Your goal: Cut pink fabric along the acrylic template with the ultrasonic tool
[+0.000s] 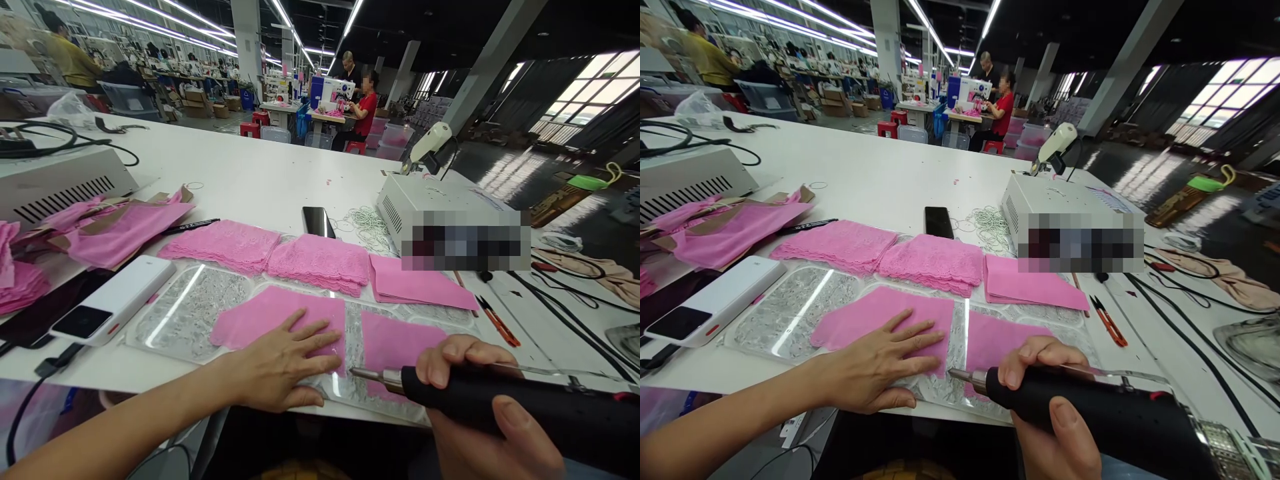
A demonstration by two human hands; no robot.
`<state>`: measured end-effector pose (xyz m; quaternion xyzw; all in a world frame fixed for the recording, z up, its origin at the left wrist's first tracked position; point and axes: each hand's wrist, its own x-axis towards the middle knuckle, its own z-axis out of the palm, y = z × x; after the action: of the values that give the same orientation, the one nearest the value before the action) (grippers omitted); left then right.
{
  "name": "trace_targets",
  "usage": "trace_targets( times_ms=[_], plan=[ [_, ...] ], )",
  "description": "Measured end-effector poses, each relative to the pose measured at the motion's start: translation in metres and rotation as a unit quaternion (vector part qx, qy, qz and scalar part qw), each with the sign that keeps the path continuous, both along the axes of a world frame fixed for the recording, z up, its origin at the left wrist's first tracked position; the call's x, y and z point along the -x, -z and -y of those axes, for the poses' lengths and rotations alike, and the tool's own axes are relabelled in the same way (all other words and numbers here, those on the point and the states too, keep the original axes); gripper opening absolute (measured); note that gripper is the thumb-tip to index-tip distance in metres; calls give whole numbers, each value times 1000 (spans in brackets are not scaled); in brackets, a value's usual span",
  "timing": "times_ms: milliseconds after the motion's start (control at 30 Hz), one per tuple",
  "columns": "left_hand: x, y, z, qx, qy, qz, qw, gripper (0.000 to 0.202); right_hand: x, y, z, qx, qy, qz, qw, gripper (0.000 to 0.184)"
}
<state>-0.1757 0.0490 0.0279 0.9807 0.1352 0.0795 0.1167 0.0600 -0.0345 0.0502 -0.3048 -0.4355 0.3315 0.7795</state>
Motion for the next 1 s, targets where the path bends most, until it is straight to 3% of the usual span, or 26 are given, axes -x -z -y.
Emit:
trace_targets(
  times_ms=[767, 1000],
  plan=[
    [2, 6, 3, -27, 0, 23, 999, 54, 9, 0, 2, 52, 15, 7, 999, 20],
    [1, 14, 4, -20, -4, 42, 999, 53, 16, -7, 1, 49, 18, 28, 998, 16]
  ],
)
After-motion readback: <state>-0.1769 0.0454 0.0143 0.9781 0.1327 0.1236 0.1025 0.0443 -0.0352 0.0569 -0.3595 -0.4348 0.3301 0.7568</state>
